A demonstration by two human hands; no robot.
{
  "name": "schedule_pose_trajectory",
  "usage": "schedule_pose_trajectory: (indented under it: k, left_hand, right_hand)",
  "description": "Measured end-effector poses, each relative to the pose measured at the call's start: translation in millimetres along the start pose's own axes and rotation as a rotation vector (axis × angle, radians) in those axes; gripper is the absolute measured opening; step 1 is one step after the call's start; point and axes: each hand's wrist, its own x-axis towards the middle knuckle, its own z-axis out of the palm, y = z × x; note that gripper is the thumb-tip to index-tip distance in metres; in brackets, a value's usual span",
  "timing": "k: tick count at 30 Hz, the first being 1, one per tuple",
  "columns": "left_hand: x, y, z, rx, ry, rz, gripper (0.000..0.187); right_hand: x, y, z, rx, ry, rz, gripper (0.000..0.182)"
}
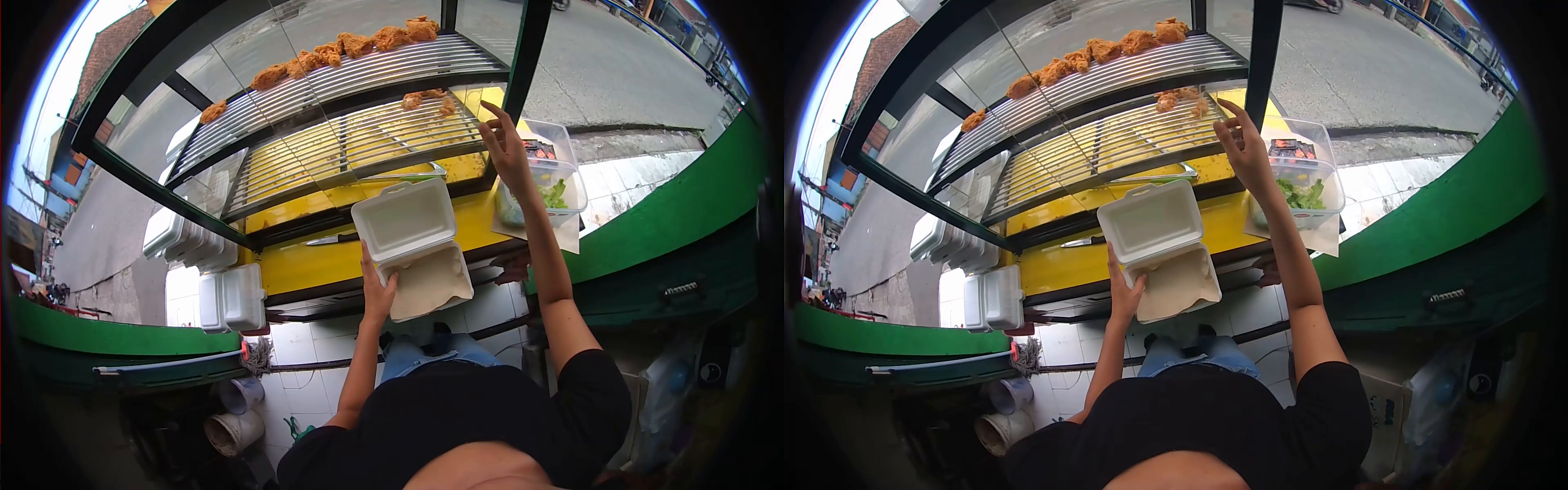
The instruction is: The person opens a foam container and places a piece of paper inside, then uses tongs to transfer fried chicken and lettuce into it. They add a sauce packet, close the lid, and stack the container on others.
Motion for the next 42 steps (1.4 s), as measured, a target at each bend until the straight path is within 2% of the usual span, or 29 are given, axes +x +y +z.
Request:
schedule_pose_trajectory:
  k: [6,14,20,31,37,42]
  left_hand:
    - [-7.0,-8.2,-5.7,0.023,-0.007,-0.02,0.099]
    - [0.3,-21.0,-34.3,-0.028,0.008,-0.037,0.1]
    - [11.1,-30.4,-60.9,0.049,-0.013,-0.003,0.102]
    - [22.4,-35.6,-95.2,-0.008,-0.059,0.004,0.101]
    - [20.8,-38.1,-102.6,-0.013,-0.065,0.014,0.101]
    - [20.7,-35.9,-99.4,-0.036,-0.067,0.011,0.101]
  right_hand:
    - [12.6,16.5,10.7,0.191,-0.01,0.011,0.04]
    - [4.9,-0.6,70.7,0.311,-0.16,-0.013,0.038]
    - [0.8,-23.3,123.6,0.229,-0.253,-0.03,0.04]
    - [-5.3,-49.0,195.9,0.199,-0.386,-0.072,0.043]
    - [-7.4,-51.6,215.3,0.22,-0.408,-0.055,0.044]
    - [-8.2,-57.8,205.2,0.134,-0.487,-0.049,0.048]
